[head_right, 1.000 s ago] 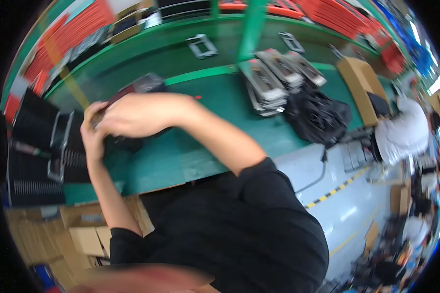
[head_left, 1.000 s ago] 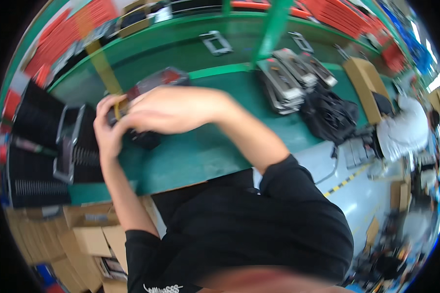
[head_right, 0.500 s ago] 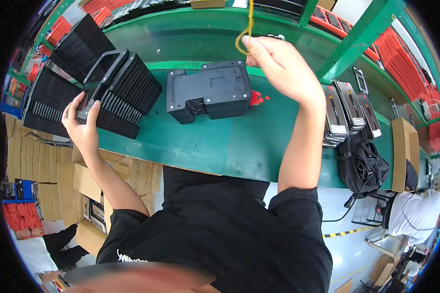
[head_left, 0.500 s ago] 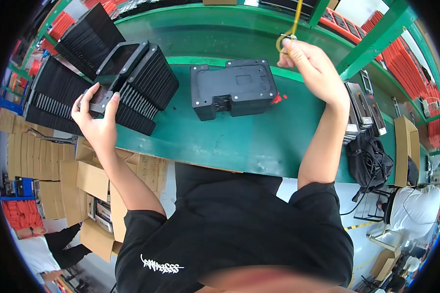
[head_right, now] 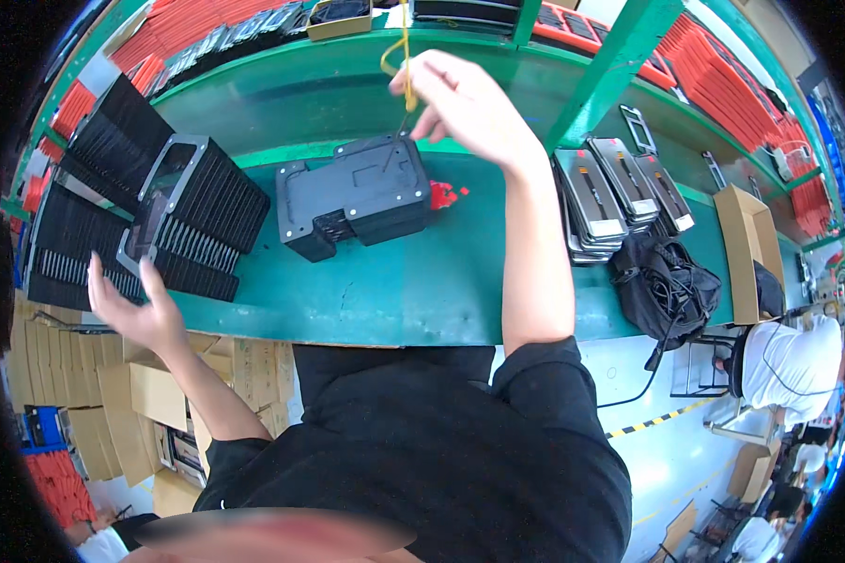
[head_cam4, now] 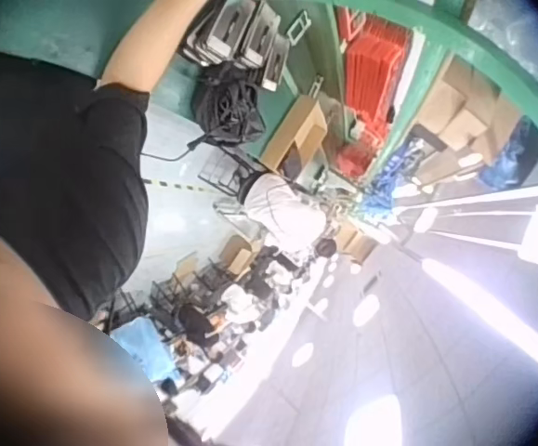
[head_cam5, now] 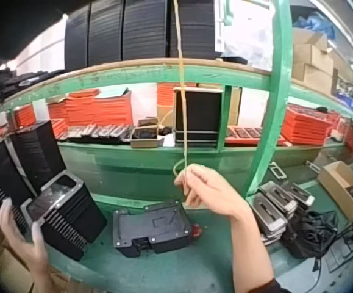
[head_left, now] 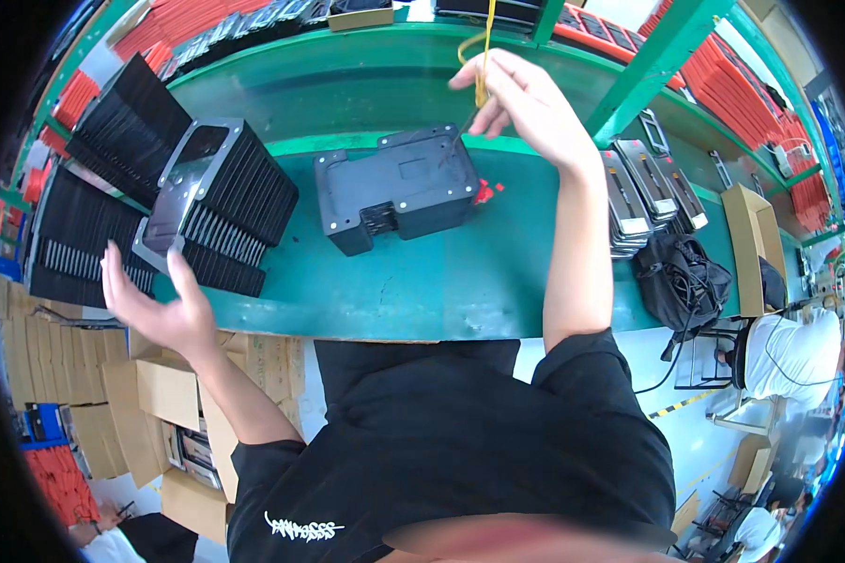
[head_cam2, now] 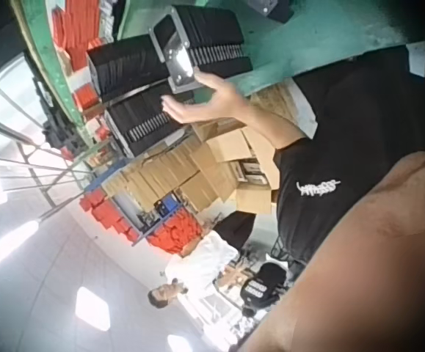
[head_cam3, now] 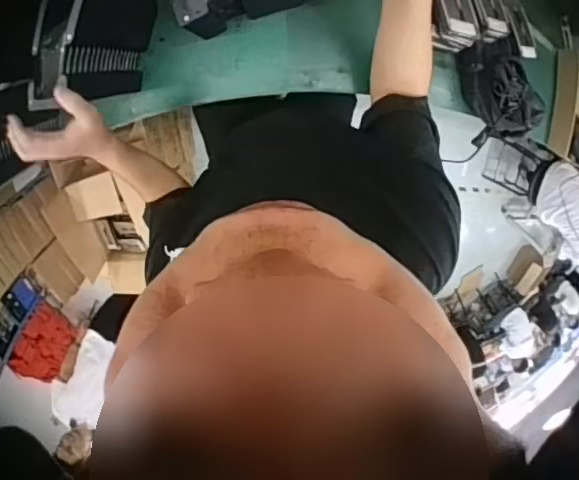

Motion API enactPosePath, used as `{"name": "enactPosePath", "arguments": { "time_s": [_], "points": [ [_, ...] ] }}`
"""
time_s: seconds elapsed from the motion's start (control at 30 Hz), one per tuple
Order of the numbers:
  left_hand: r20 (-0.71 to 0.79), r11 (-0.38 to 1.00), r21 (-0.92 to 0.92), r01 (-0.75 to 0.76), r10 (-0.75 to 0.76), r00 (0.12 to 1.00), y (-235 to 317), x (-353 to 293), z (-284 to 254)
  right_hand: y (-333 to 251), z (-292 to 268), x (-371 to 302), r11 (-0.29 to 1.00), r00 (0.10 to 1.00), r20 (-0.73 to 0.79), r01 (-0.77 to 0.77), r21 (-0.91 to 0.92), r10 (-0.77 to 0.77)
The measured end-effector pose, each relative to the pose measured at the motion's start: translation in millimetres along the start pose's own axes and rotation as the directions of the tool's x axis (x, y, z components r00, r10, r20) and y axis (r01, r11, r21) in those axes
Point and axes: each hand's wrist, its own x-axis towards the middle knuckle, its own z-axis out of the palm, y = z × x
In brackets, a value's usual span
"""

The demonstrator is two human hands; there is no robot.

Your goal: Assembling various components of an electronic device on a production line.

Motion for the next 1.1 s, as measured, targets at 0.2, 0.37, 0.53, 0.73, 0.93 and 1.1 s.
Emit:
{"name": "enactPosePath", "arguments": {
  "time_s": [0.2,0.37,0.53,0.73,0.93,1.1],
  "points": [
    [0.467,0.827,-0.561,-0.03,0.347,0.813,74.6,-14.4,60.4,172.4,-59.8,69.8,0.962,0.931,-0.363,-0.083,-0.259,-0.017],
    [0.56,0.684,-0.65,0.332,0.135,0.817,65.0,-55.3,125.3,212.8,-8.3,93.3,0.458,0.901,-0.433,-0.398,-0.795,0.031],
    [0.484,0.539,-0.773,0.336,0.157,0.861,61.7,-74.4,152.4,212.4,-2.1,121.8,0.67,0.932,-0.358,-0.299,-0.68,0.052],
    [0.437,0.585,-0.761,0.281,0.142,0.888,62.6,-76.4,153.3,233.3,2.7,121.3,0.347,0.94,-0.326,-0.275,-0.896,-0.096],
    [0.47,0.489,-0.8,0.347,0.152,0.869,53.9,-79.7,159.2,210.1,-8.8,115.8,0.212,0.941,-0.336,-0.334,-0.918,0.029],
    [0.541,0.431,-0.785,0.445,0.126,0.832,56.2,-73.2,149.4,147.8,-35.1,90.2,0.572,0.862,-0.464,-0.49,-0.658,0.206]
  ]
}}
